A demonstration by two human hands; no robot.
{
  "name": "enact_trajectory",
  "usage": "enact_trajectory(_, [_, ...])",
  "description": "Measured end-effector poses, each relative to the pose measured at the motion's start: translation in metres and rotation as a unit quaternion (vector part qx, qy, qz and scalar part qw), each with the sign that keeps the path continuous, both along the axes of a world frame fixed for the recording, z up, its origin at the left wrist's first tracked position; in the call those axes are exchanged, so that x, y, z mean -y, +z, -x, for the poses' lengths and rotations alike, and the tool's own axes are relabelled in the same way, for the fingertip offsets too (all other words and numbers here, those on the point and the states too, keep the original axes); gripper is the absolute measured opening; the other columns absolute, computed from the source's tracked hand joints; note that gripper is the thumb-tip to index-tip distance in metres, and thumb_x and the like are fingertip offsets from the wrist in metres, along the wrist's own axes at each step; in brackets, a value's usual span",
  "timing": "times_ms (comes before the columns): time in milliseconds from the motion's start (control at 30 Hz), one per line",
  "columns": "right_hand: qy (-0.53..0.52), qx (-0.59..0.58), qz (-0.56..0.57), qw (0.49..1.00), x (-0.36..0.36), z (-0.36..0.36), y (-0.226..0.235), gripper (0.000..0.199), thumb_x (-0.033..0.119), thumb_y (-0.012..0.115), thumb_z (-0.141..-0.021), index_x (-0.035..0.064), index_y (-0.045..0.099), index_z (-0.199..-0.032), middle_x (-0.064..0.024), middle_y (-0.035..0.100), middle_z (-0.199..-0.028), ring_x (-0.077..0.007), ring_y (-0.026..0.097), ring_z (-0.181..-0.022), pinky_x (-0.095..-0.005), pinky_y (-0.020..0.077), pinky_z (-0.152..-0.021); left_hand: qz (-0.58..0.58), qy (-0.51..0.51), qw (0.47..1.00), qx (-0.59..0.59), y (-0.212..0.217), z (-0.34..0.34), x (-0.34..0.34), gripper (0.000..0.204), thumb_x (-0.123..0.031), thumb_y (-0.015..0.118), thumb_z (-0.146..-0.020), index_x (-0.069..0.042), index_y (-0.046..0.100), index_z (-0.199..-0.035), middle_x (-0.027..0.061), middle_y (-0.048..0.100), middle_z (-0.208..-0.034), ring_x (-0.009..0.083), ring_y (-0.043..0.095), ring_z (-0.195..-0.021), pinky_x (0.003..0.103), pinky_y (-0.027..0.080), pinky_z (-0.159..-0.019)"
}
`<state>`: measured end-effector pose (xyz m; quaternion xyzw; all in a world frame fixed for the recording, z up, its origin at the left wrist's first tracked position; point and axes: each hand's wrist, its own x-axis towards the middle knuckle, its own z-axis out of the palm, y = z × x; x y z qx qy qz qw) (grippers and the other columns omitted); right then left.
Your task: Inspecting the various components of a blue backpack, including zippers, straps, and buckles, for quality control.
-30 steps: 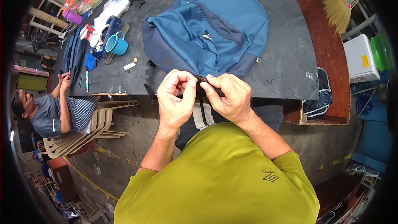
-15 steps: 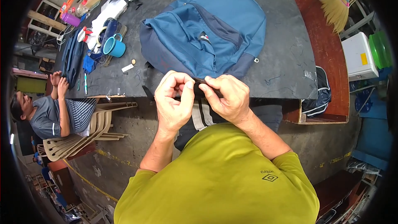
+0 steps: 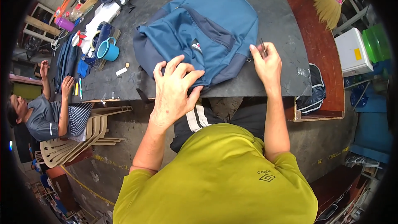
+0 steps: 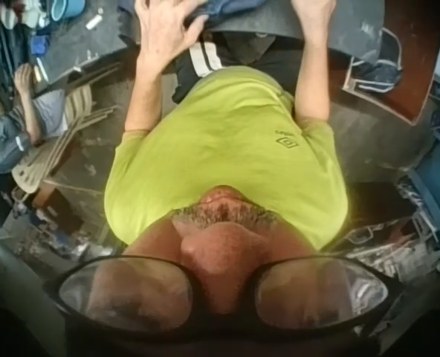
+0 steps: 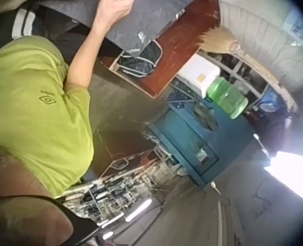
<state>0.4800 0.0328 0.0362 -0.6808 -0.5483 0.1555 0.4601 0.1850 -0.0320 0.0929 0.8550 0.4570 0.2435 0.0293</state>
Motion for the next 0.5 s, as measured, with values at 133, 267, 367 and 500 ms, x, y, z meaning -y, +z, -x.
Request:
enact_trajectory(133, [0.006,0.085,0.113,0.990,-0.032,-0.007,0.003,0.036,0.032,0.084,-0.097,0.0023,0.067,-0.086,-0.0010,0.058,-0.067,-0.0109,0.051,-0.061,-0.0344,0.0428,-0.058,-0.005,0.043,0.999,0.017,-0.021,0.001,0.010,0.036,-0.012,0.087,-0.080,-0.016,0.078,-0.115,0.0021,0.070,-0.114,0.0301,0.059,-0.134,0.057,0.032,-0.118])
enact_trajectory(267, [0.144,-0.260,0.014,0.955,-0.041,-0.019,-0.025,0.029,0.027,0.081,-0.102,0.0073,0.069,-0.085,0.0069,0.057,-0.069,-0.0042,0.047,-0.058,-0.0271,0.0350,-0.053,-0.026,0.099,0.992,0.068,-0.039,0.022,0.004,0.016,-0.004,0.081,-0.084,-0.010,0.077,-0.099,0.0061,0.075,-0.102,0.0324,0.070,-0.119,0.054,0.044,-0.114])
enact_trajectory(367, [0.205,-0.338,-0.047,0.917,-0.024,0.023,-0.015,0.026,0.022,0.079,-0.105,0.0103,0.068,-0.084,0.0108,0.054,-0.070,-0.0002,0.041,-0.058,-0.0225,0.0298,-0.052,0.016,0.131,0.990,0.050,-0.046,0.065,-0.006,0.012,-0.002,0.074,-0.088,-0.008,0.077,-0.098,0.0099,0.075,-0.100,0.0364,0.069,-0.110,0.046,0.052,-0.101])
enact_trajectory(500, [0.199,-0.403,-0.011,0.893,-0.016,0.023,-0.021,0.022,0.017,0.080,-0.103,0.0128,0.067,-0.086,0.0093,0.054,-0.071,-0.0012,0.042,-0.057,-0.0230,0.0320,-0.052,-0.065,0.113,0.984,0.125,0.032,0.015,-0.015,0.014,-0.001,0.074,-0.089,-0.007,0.077,-0.101,0.0113,0.076,-0.097,0.0348,0.069,-0.096,0.044,0.054,-0.088])
